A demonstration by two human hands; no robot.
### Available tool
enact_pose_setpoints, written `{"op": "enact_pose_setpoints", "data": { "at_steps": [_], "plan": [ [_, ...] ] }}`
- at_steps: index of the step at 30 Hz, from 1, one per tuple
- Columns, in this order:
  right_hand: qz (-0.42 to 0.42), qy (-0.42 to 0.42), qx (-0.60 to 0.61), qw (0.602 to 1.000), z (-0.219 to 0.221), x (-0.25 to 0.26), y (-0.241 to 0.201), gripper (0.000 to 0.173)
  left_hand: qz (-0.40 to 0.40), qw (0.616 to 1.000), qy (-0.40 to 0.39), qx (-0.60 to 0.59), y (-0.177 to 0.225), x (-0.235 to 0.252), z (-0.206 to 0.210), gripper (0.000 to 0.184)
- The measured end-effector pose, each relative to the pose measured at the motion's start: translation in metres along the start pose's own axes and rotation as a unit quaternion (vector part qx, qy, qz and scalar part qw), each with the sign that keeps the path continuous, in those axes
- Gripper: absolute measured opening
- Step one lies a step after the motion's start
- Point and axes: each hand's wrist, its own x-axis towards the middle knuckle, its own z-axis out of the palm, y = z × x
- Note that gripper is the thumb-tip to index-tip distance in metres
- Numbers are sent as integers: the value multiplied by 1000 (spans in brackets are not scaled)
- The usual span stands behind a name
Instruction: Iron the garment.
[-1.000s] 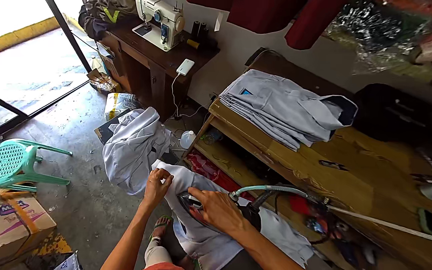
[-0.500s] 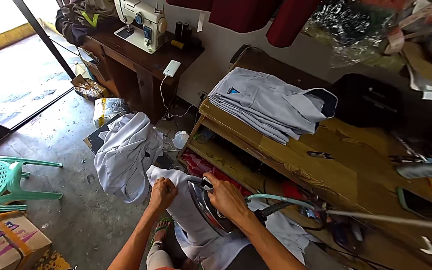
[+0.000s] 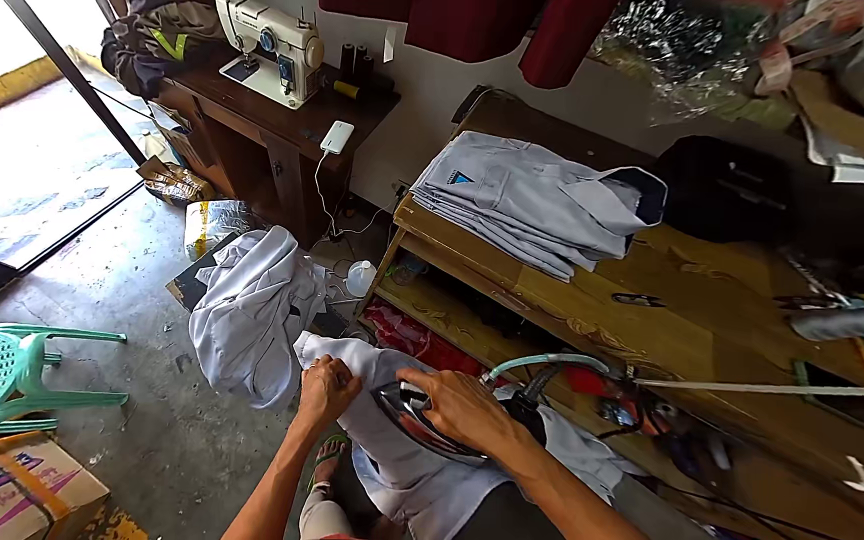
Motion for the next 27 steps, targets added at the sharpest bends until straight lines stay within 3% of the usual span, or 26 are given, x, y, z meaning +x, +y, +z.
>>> {"op": "enact_pose_setpoints", "data": {
  "at_steps": [4, 9, 15, 19, 27],
  "plan": [
    [-14, 7, -21, 1000, 7, -5, -9, 49, -25, 999, -40, 7, 7, 3, -2, 35],
    [87, 58, 12, 994, -1, 11, -15, 49, -15, 998, -33, -47, 0, 2, -2, 33],
    [112, 50, 23, 992, -13, 1, -8, 48, -16, 999, 33, 38, 25, 9, -7, 45],
    [108, 31, 18, 993, -10, 10, -12, 50, -50, 997, -27, 55, 39, 29, -5, 33],
    [139, 59, 43, 988, -12, 25, -10, 49, -52, 998, -44, 8, 31, 33, -12, 31]
  ]
}}
